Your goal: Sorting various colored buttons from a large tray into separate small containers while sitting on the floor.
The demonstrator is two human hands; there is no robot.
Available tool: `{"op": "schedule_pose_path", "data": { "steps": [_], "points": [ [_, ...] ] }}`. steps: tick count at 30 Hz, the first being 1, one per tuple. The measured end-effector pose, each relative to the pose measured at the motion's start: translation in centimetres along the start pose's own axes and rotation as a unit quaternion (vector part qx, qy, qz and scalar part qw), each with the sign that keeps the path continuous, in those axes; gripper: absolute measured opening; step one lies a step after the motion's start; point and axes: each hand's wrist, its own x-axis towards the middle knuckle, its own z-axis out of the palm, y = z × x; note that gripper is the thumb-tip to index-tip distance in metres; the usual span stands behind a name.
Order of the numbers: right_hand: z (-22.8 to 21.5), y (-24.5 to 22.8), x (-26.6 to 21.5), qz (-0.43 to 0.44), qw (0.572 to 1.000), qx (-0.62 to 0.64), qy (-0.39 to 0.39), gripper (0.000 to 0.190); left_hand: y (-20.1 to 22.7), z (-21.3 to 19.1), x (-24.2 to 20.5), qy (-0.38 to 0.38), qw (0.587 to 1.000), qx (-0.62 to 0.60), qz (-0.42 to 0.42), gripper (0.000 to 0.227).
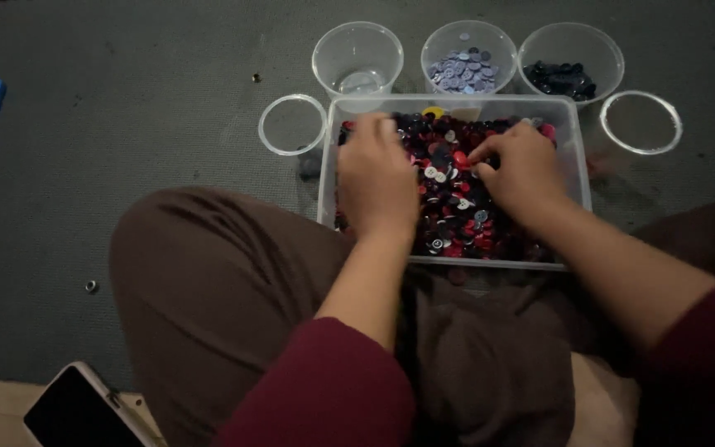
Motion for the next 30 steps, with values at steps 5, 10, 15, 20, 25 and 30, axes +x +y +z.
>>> {"op": "schedule_pose_path", "data": {
  "steps": [5, 10, 15, 20, 25, 30],
  "points": [
    [-0.2, 1.0, -2.7, -0.025, 0.99, 0.072, 0.12, 0.019, -1.8, -0.1, 2.1, 0.169, 0.97, -0.026, -0.173, 0.02],
    [-1.5, 1.4, -4.8, -0.012, 0.976, 0.121, 0.18, 0.016, -4.5, 0.7, 3.3, 0.244, 0.932, -0.05, -0.262, 0.021],
    [-3.6, 0.6, -6.0, -0.015, 0.963, 0.178, 0.2, 0.014, -4.1, 0.4, 2.8, 0.261, 0.927, -0.026, -0.267, 0.016],
    [-4.7, 0.7, -6.7, -0.007, 0.96, 0.136, 0.243, 0.011, -4.6, -0.2, 3.5, 0.227, 0.913, -0.127, -0.314, 0.022],
    [-6.5, 3.0, -5.9, 0.023, 0.961, 0.047, 0.271, 0.009, -2.4, -1.9, 2.6, 0.171, 0.935, -0.111, -0.289, 0.035],
    [-7.4, 6.2, -5.5, 0.068, 0.933, -0.03, 0.352, 0.007, -0.4, -2.6, 1.6, 0.115, 0.95, -0.09, -0.276, 0.058]
  ]
}}
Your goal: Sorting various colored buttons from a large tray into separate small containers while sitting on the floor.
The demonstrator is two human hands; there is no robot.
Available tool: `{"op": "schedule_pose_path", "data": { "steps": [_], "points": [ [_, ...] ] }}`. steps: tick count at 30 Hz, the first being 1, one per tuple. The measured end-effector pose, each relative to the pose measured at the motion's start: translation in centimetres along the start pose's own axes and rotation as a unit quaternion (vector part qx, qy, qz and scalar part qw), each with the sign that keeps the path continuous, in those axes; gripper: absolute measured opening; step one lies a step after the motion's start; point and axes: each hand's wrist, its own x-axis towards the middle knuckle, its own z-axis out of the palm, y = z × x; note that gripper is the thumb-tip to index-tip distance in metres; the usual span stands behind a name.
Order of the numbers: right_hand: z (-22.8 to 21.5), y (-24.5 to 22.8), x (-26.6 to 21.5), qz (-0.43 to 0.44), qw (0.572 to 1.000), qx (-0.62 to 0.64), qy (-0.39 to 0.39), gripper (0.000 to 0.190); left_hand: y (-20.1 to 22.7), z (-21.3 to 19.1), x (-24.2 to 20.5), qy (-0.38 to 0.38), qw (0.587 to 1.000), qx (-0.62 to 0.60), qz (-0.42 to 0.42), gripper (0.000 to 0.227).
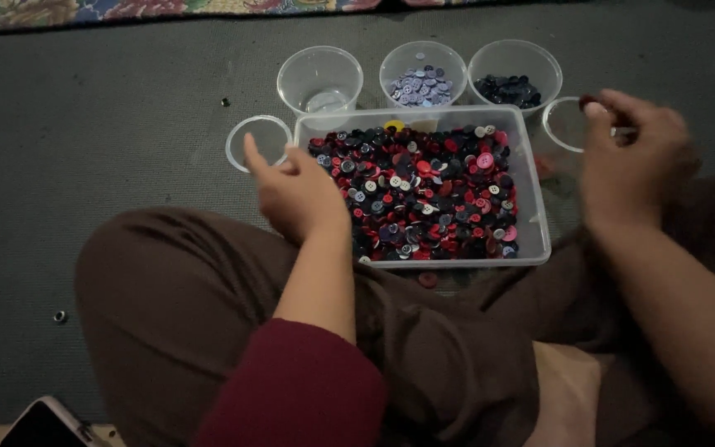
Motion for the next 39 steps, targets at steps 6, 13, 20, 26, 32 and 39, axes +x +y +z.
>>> {"op": "schedule_pose_path", "data": {
  "steps": [6, 13, 20, 26, 32, 39],
  "points": [
    [-0.4, -1.6, -1.7, 0.046, 0.993, 0.095, -0.056, 0.018, 0.2, 0.8, -2.1, -0.126, 0.976, 0.108, 0.14, 0.065],
    [3.5, -2.8, -5.1, -0.049, 0.976, 0.107, -0.186, 0.029, -3.5, 3.1, -3.4, -0.322, 0.857, 0.266, 0.302, 0.036],
    [4.2, -4.6, -5.5, 0.021, 0.916, 0.049, -0.397, 0.036, -5.3, 4.9, -3.0, -0.33, 0.813, 0.335, 0.343, 0.02],
    [3.8, -3.9, -6.1, 0.075, 0.931, 0.14, -0.329, 0.026, -2.7, 2.6, -3.3, -0.293, 0.888, 0.253, 0.248, 0.018],
    [2.1, -5.9, -5.2, 0.15, 0.918, 0.166, -0.328, 0.024, -2.1, 2.9, -2.9, -0.195, 0.938, 0.227, 0.178, 0.005],
    [1.7, -6.8, -3.9, 0.224, 0.89, 0.168, -0.359, 0.038, -3.4, 4.1, -3.4, -0.198, 0.917, 0.221, 0.268, 0.012]
  ]
}}
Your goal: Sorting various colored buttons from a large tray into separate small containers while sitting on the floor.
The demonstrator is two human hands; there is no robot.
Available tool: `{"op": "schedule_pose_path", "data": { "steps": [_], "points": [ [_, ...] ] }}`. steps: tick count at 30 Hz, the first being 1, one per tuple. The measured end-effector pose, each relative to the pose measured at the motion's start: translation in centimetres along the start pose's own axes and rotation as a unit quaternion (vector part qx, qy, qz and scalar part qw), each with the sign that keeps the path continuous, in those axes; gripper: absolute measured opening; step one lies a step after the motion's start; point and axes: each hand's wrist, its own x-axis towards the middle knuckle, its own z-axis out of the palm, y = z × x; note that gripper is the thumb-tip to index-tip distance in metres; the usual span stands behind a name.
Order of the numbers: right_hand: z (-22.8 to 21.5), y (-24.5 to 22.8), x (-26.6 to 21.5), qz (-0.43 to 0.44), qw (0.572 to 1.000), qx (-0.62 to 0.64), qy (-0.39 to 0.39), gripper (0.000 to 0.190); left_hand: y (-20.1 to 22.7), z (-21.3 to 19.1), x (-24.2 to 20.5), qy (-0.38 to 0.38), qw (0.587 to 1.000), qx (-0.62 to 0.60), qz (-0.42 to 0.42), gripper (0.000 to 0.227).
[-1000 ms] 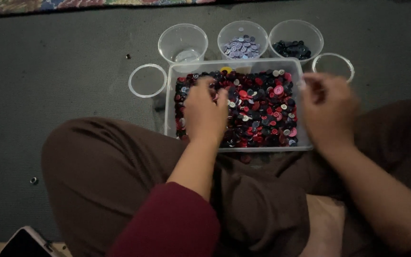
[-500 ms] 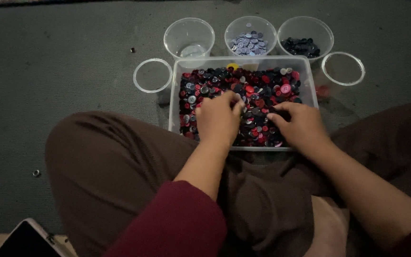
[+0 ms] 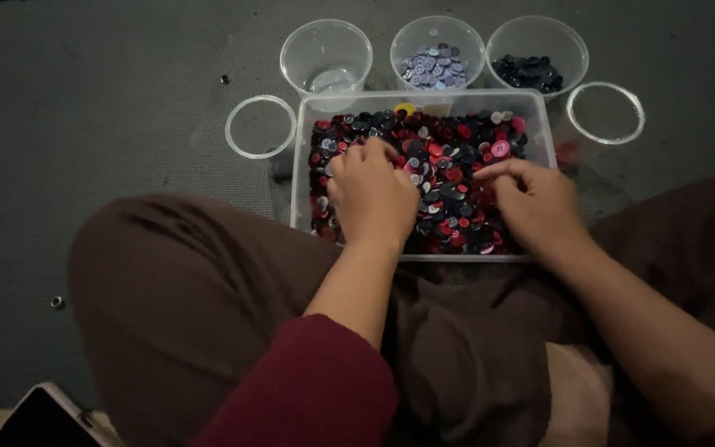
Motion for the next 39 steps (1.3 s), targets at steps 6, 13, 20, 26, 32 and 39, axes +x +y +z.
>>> {"op": "schedule_pose_path", "data": {
  "steps": [6, 13, 20, 26, 32, 39],
  "points": [
    [1.5, 2.0, 1.8, -0.057, 0.992, -0.098, -0.054, 0.032, 0.4, 1.1, -0.3, -0.074, 0.983, 0.021, 0.168, 0.026],
    [1.2, 0.6, 1.6, -0.009, 0.99, -0.12, -0.078, 0.021, 1.0, 1.2, -0.8, -0.156, 0.965, 0.068, 0.201, 0.022],
    [1.4, 1.8, 1.5, -0.036, 0.997, -0.072, 0.0, 0.021, 1.0, 1.3, -0.5, -0.114, 0.967, 0.128, 0.188, 0.022],
    [2.1, 2.0, 3.0, -0.029, 0.995, -0.099, -0.004, 0.03, 0.9, 1.5, -0.1, -0.095, 0.967, 0.142, 0.188, 0.022],
    [3.6, 2.4, 4.6, -0.013, 0.991, -0.133, 0.01, 0.019, -0.3, 3.1, 0.3, -0.08, 0.981, 0.097, 0.15, 0.009],
    [1.2, 1.7, 2.4, 0.021, 0.996, -0.084, 0.031, 0.019, 1.0, 0.1, -0.2, -0.037, 0.994, -0.022, 0.103, 0.013]
  ]
}}
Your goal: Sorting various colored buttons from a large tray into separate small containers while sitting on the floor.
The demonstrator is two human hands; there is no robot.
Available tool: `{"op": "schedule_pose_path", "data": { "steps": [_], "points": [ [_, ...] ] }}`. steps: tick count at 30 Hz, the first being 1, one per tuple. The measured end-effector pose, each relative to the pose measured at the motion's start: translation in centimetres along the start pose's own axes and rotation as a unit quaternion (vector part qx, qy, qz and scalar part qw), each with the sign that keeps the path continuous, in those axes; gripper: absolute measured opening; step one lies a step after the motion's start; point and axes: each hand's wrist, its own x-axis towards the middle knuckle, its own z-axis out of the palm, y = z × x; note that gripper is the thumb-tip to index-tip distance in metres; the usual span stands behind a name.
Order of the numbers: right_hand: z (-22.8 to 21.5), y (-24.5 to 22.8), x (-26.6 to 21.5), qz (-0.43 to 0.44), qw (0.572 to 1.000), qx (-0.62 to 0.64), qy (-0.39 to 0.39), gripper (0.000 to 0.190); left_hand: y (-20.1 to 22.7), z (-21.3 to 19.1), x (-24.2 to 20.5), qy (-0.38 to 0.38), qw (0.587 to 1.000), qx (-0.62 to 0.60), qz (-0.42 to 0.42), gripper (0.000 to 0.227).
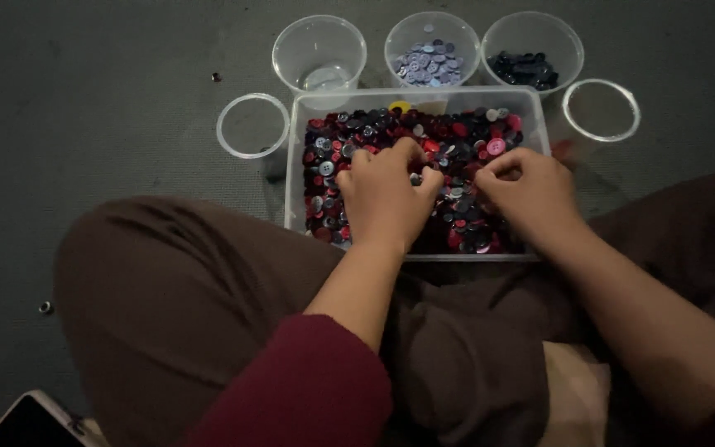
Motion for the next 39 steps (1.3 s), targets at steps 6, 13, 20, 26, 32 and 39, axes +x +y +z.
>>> {"op": "schedule_pose_path", "data": {
  "steps": [6, 13, 20, 26, 32, 39],
  "points": [
    [-0.5, 0.0, -0.8, 0.003, 0.999, 0.048, -0.02, 0.028, -1.0, -2.7, 1.6, 0.254, 0.966, 0.024, 0.039, 0.005],
    [-2.7, -2.3, -3.3, 0.01, 0.963, 0.26, -0.066, 0.033, -5.8, -4.2, 3.3, 0.387, 0.87, -0.089, -0.293, 0.007],
    [-8.0, -2.4, -1.5, -0.134, 0.978, 0.114, 0.116, 0.026, -4.4, -5.4, 3.1, 0.324, 0.881, -0.093, -0.331, 0.025],
    [-8.1, 0.1, 0.1, -0.129, 0.963, -0.029, 0.236, 0.038, -3.6, -4.7, 3.0, 0.303, 0.911, 0.048, -0.276, 0.031],
    [-5.8, -0.8, -2.5, -0.243, 0.946, 0.029, 0.212, 0.034, -1.7, -3.2, 1.7, 0.191, 0.976, 0.017, -0.103, 0.015],
    [-0.7, 2.7, 3.1, -0.34, 0.927, -0.029, 0.155, 0.029, -2.4, -0.2, 0.6, -0.02, 0.993, 0.08, -0.079, 0.023]
  ]
}}
